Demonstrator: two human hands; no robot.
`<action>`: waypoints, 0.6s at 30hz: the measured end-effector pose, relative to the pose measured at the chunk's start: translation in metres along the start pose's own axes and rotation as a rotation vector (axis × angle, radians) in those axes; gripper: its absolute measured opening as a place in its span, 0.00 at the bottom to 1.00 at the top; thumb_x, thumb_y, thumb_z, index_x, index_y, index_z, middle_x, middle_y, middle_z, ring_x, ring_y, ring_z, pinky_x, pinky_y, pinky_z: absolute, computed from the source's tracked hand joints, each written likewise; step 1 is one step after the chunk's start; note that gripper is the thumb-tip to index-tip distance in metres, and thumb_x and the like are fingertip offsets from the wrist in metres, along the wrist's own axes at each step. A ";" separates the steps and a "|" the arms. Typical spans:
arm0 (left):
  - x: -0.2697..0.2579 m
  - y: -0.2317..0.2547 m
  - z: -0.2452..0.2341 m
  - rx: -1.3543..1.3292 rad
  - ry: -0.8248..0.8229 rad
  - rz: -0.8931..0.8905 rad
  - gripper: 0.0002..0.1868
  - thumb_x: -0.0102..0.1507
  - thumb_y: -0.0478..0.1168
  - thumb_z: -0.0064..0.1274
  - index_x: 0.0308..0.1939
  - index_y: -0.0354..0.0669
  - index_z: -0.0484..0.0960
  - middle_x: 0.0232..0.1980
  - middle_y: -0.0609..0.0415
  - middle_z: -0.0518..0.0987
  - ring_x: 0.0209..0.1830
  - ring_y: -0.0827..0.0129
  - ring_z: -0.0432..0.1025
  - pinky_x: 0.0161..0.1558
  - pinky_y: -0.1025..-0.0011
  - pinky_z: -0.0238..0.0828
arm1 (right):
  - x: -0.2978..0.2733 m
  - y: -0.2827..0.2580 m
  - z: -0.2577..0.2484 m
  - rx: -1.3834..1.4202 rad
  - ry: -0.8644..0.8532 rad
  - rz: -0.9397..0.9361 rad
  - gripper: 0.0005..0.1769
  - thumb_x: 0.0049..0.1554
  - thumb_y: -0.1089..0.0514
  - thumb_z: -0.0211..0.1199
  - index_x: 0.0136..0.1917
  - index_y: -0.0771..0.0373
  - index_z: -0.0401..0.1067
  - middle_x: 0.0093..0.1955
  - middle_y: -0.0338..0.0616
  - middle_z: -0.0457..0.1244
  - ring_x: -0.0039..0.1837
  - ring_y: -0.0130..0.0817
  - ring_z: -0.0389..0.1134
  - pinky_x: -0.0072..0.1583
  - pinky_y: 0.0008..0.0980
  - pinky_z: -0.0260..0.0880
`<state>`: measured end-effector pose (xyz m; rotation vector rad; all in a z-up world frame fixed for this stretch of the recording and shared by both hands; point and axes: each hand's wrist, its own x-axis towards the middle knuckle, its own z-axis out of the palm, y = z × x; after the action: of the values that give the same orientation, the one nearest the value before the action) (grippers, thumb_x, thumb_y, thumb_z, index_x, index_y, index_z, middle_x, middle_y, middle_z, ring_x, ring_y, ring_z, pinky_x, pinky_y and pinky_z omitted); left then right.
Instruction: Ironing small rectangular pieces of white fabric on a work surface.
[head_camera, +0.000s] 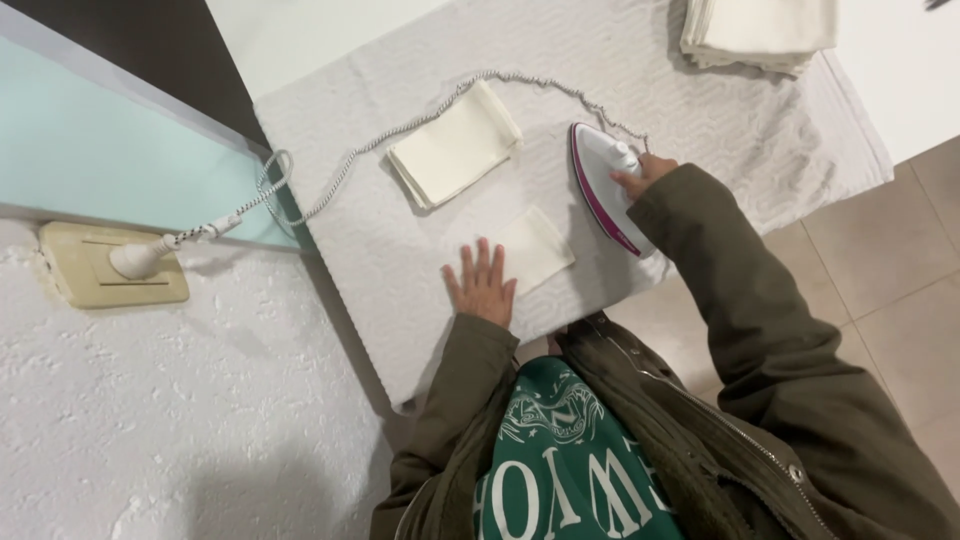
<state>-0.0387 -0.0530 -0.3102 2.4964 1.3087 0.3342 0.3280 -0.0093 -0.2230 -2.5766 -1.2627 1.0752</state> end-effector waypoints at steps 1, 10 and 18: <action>-0.006 -0.005 -0.001 -0.002 -0.007 0.000 0.35 0.72 0.55 0.42 0.81 0.52 0.55 0.86 0.51 0.46 0.86 0.51 0.36 0.79 0.35 0.26 | -0.025 -0.014 -0.005 0.001 -0.005 0.006 0.32 0.61 0.34 0.61 0.61 0.65 0.73 0.52 0.59 0.71 0.53 0.51 0.74 0.59 0.49 0.73; -0.040 -0.042 -0.021 0.130 0.062 -0.212 0.36 0.71 0.55 0.44 0.81 0.55 0.55 0.85 0.54 0.46 0.85 0.47 0.35 0.75 0.31 0.22 | -0.093 -0.065 0.090 -0.145 -0.168 -0.081 0.33 0.64 0.36 0.53 0.64 0.69 0.64 0.46 0.65 0.70 0.41 0.53 0.75 0.45 0.51 0.78; -0.044 -0.041 -0.028 0.099 0.088 -0.183 0.37 0.70 0.53 0.46 0.81 0.46 0.56 0.85 0.50 0.47 0.85 0.46 0.38 0.76 0.33 0.28 | -0.061 -0.052 0.140 -0.186 -0.064 -0.200 0.35 0.63 0.35 0.56 0.59 0.72 0.66 0.44 0.65 0.69 0.41 0.54 0.74 0.43 0.50 0.77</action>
<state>-0.1035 -0.0634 -0.3023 2.4404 1.6128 0.3484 0.1817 -0.0502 -0.2759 -2.4894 -1.6692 1.0553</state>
